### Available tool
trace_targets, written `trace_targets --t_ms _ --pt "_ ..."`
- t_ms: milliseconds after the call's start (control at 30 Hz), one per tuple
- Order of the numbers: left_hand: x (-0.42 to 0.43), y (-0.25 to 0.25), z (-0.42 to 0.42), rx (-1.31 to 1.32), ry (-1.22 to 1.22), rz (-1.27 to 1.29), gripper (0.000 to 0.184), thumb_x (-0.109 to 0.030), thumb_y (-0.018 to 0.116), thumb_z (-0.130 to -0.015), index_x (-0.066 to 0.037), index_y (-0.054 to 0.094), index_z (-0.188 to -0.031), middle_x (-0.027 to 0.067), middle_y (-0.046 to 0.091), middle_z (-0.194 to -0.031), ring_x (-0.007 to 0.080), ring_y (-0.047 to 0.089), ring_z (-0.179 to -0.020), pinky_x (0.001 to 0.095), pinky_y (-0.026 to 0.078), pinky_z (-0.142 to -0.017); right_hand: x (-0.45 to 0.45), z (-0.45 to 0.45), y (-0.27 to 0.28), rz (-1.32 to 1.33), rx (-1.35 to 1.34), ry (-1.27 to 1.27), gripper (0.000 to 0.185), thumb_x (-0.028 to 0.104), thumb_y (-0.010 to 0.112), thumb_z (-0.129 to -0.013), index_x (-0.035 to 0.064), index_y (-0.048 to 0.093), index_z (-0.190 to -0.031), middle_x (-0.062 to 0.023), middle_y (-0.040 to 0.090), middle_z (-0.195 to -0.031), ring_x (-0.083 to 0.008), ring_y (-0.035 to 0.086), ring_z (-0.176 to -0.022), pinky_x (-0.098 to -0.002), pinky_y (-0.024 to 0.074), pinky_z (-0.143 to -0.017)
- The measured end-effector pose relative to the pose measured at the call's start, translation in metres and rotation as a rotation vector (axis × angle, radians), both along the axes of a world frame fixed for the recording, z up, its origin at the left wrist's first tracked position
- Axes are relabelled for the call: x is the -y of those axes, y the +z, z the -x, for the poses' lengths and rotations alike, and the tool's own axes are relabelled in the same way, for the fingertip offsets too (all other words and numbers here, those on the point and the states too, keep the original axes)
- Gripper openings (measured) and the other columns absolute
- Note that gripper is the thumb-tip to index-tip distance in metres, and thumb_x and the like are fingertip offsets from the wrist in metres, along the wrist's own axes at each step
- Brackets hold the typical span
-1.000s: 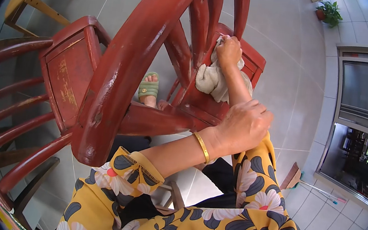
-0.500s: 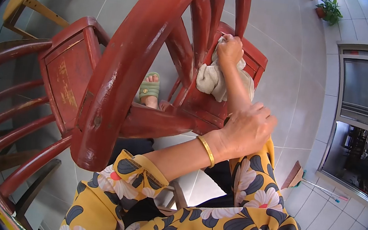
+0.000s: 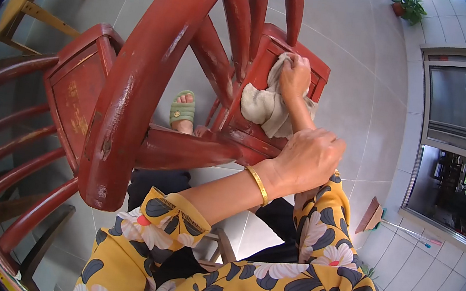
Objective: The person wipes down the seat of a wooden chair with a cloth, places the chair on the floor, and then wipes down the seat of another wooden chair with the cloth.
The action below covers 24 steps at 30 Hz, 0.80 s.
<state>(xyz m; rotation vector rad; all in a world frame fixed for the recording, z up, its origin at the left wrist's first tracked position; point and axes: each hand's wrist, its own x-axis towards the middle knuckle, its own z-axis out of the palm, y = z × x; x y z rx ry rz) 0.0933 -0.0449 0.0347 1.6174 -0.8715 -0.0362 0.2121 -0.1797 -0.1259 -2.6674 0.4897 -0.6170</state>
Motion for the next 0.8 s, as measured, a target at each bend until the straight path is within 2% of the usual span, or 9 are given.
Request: trace_targets --t_ms 33,100,200,367,500,533,633,767,800 --pt "0.001 -0.001 0.0 0.001 -0.004 -0.001 0.007 -0.008 0.059 -0.083 -0.002 0.057 -0.079 0.0139 0.059 -0.073 0.0328 0.06 -0.072 0.0426 0.049 -0.066 -0.01 -0.011 0.0 -0.001 0.001 -0.004 0.017 0.02 0.057 -0.085 0.012 0.07 -0.092 -0.0106 0.063 -0.097 -0.0309 0.06 -0.095 -0.0466 0.0477 -0.078" --pt "0.001 -0.004 -0.002 0.05 0.018 0.014 0.007 -0.008 0.059 -0.083 -0.003 0.058 -0.079 0.0141 0.059 -0.074 0.0327 0.06 -0.073 0.0424 0.049 -0.067 -0.026 -0.028 -0.001 0.236 -0.061 0.041 0.018 0.021 0.058 -0.084 0.0132 0.071 -0.095 -0.0095 0.063 -0.096 -0.0295 0.06 -0.095 -0.0454 0.0481 -0.077" --pt "-0.001 0.0 -0.009 -0.031 0.046 -0.003 0.006 -0.007 0.059 -0.083 -0.003 0.058 -0.079 0.0143 0.06 -0.074 0.0325 0.061 -0.074 0.0425 0.049 -0.067 -0.024 -0.029 0.002 0.309 -0.136 0.097 0.02 0.022 0.059 -0.084 0.0152 0.072 -0.098 -0.0085 0.063 -0.096 -0.0281 0.06 -0.095 -0.0442 0.0485 -0.076" --pt "-0.007 0.0 -0.01 -0.043 -0.002 -0.046 0.005 -0.007 0.059 -0.083 -0.002 0.059 -0.08 0.0149 0.06 -0.074 0.033 0.061 -0.075 0.0431 0.049 -0.067 0.028 0.01 0.008 0.254 -0.288 -0.092 0.023 0.023 0.056 -0.088 0.0198 0.072 -0.104 -0.0095 0.065 -0.097 -0.0297 0.063 -0.097 -0.0458 0.0511 -0.081" --pt "-0.012 0.0 -0.009 -0.022 0.02 -0.017 0.005 -0.007 0.059 -0.083 -0.002 0.059 -0.081 0.0149 0.06 -0.076 0.0335 0.061 -0.075 0.043 0.05 -0.067 0.059 0.028 0.007 0.13 -0.395 -0.262 0.025 0.022 0.052 -0.09 0.0128 0.071 -0.102 -0.0166 0.065 -0.101 -0.0348 0.064 -0.095 -0.0478 0.0521 -0.078" --pt "-0.012 0.001 -0.009 -0.02 0.022 -0.01 0.005 -0.007 0.059 -0.083 -0.002 0.059 -0.081 0.0149 0.06 -0.076 0.0335 0.061 -0.075 0.043 0.05 -0.067 0.052 0.021 0.013 0.139 -0.494 -0.31 0.026 0.02 0.051 -0.09 0.0078 0.07 -0.101 -0.0173 0.066 -0.103 -0.0358 0.064 -0.096 -0.0469 0.0521 -0.08" --pt "-0.011 0.003 -0.005 -0.032 0.004 0.006 0.005 -0.006 0.06 -0.083 -0.002 0.058 -0.081 0.0147 0.06 -0.076 0.0332 0.061 -0.075 0.0424 0.05 -0.068 0.021 -0.003 0.009 0.176 -0.444 -0.315 0.026 0.02 0.051 -0.089 0.004 0.07 -0.097 -0.0168 0.066 -0.101 -0.0346 0.064 -0.095 -0.0462 0.0519 -0.079" --pt "-0.002 0.002 -0.002 0.008 0.001 0.023 0.004 -0.006 0.06 -0.083 -0.002 0.059 -0.081 0.0149 0.061 -0.075 0.0328 0.061 -0.074 0.0421 0.05 -0.068 -0.029 -0.017 0.01 0.295 -0.254 0.054 0.023 0.024 0.053 -0.09 0.0082 0.067 -0.1 -0.0163 0.063 -0.098 -0.0351 0.063 -0.094 -0.0487 0.0513 -0.078" --pt "0.0 0.002 -0.002 0.003 0.011 0.022 0.004 -0.006 0.06 -0.083 -0.002 0.059 -0.081 0.0149 0.061 -0.075 0.0327 0.062 -0.074 0.0421 0.05 -0.068 -0.026 -0.017 0.007 0.32 -0.299 0.09 0.022 0.024 0.055 -0.09 0.0101 0.065 -0.104 -0.0149 0.062 -0.101 -0.0339 0.062 -0.096 -0.0482 0.0511 -0.078"
